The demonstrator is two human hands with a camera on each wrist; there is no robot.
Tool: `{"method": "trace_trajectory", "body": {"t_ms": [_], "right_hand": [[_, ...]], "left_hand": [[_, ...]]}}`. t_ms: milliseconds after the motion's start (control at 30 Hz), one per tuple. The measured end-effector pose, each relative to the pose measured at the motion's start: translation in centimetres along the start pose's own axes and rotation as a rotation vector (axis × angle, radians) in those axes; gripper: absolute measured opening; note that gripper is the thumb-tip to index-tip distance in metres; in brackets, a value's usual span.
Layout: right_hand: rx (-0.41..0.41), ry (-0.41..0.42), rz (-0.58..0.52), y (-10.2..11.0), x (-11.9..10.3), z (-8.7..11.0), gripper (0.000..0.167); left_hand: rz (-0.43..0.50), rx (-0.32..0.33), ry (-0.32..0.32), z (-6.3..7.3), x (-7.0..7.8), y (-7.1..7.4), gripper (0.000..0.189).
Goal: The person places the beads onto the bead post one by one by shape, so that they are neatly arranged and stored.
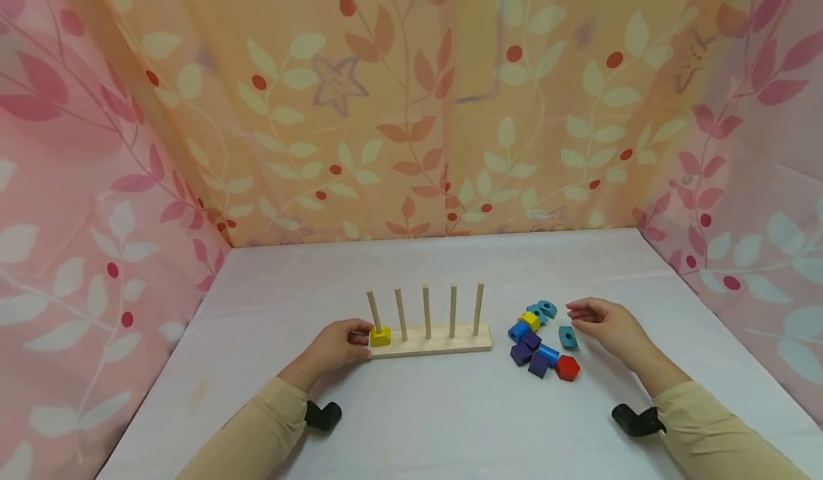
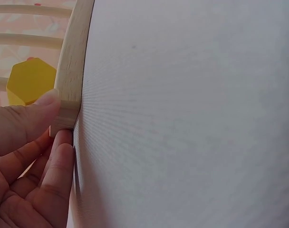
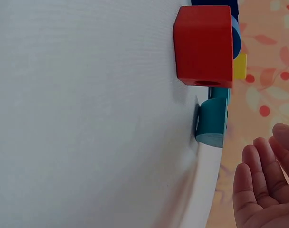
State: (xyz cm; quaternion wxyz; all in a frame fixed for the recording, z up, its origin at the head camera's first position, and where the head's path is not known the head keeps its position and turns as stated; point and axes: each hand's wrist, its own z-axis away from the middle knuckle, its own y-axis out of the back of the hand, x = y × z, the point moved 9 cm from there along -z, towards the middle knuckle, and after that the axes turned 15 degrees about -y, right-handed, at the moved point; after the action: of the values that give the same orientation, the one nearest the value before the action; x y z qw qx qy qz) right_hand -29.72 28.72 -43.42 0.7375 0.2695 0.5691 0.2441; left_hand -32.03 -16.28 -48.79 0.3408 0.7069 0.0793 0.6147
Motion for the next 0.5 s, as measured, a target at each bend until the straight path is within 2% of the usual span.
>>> {"method": "trace_trajectory", "body": {"t_ms": [267, 500], "right_hand": [[-0.093, 0.001, -0.029, -1.5, -0.5, -0.5, 0.035], [-0.170, 0.005, 0.011, -3.1, -1.6, -0.8, 0.035]], "left_hand": [[-0.022, -0.001, -0.013, -0.1, 0.0, 0.0, 0.049], [-0.009, 0.021, 0.001, -0.1, 0.0, 0.1, 0.047]]}}
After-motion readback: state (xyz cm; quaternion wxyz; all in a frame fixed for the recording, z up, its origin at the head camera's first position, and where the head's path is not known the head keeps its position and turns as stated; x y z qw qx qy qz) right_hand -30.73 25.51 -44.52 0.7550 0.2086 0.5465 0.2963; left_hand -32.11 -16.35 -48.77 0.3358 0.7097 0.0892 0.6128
